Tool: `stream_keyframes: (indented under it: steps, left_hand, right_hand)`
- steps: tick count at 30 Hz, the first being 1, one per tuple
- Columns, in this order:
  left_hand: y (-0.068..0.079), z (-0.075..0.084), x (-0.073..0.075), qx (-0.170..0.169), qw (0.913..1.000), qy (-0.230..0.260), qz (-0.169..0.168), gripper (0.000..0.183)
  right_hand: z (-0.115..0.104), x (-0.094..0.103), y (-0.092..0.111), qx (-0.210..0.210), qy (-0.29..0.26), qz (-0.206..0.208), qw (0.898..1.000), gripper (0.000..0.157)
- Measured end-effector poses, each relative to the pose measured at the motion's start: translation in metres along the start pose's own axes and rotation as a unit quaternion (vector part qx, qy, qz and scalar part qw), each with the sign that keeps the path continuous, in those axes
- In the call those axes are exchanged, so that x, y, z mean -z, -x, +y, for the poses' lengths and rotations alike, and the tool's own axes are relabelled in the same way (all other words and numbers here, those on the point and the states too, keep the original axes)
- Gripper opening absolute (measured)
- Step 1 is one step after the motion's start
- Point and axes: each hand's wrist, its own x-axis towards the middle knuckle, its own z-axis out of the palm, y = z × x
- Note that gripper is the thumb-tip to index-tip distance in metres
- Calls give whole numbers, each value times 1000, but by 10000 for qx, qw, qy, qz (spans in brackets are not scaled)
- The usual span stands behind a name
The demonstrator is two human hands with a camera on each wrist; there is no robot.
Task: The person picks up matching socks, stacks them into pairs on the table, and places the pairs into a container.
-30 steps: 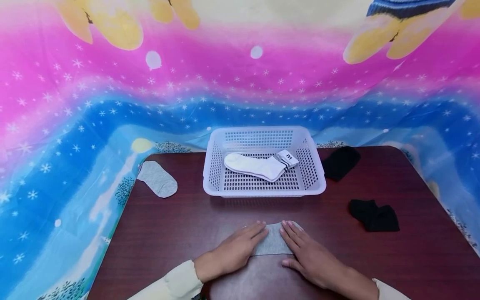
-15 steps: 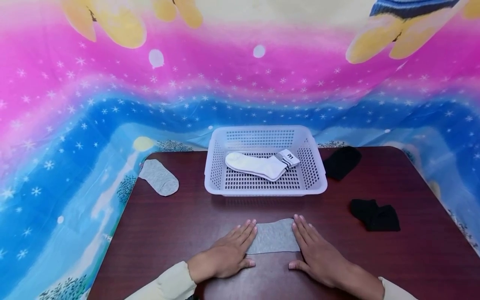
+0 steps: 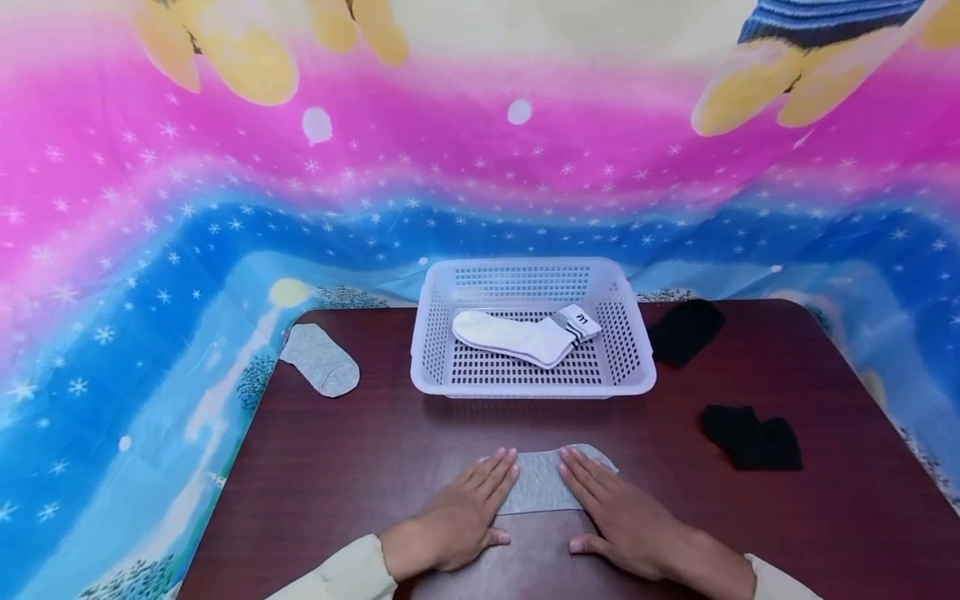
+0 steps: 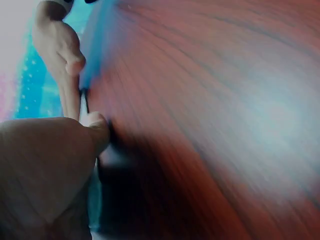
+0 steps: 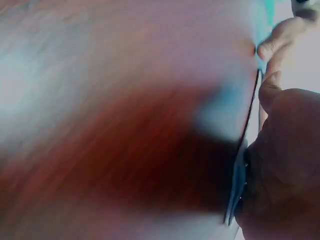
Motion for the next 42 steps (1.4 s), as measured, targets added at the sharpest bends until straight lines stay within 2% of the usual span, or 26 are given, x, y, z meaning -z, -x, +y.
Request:
stream_keyframes:
  steps: [8, 13, 17, 21, 24, 27, 30, 35, 40, 42]
  left_hand:
    - [14, -10, -6, 69, 9997, 40, 225, 80]
    - [16, -8, -9, 120, 9987, -218, 437, 76]
    - [16, -4, -8, 6, 9941, -415, 998, 61]
    - [16, -3, -7, -192, 9838, -289, 1757, 48]
    - [16, -6, -8, -339, 9770, -316, 2080, 41]
    - [15, -9, -9, -497, 9747, -339, 2155, 38]
    - [14, -13, -9, -650, 9742, -339, 2133, 36]
    - [12, -15, -8, -765, 9743, -630, 2023, 36]
    - [10, -16, -7, -791, 9736, -906, 1942, 37]
    - [9, -16, -6, -768, 9736, -905, 1952, 37]
  right_hand:
    - [10, 0, 16, -60, 180, 286, 9994, 87]
    - [11, 0, 21, -393, -241, 145, 9988, 81]
    - [11, 6, 22, -462, -322, 243, 9981, 75]
    - [13, 11, 20, -119, -131, 375, 9991, 57]
    - [13, 12, 18, 102, -9, 278, 9996, 46]
    - [14, 10, 17, 258, 138, 300, 9991, 43]
    - [16, 8, 14, 496, 227, 542, 9970, 38]
    - [21, 4, 7, 809, 401, 917, 9917, 21]
    - [24, 1, 2, 1004, 562, 1156, 9866, 33]
    - [25, -1, -1, 1035, 552, 1220, 9856, 32]
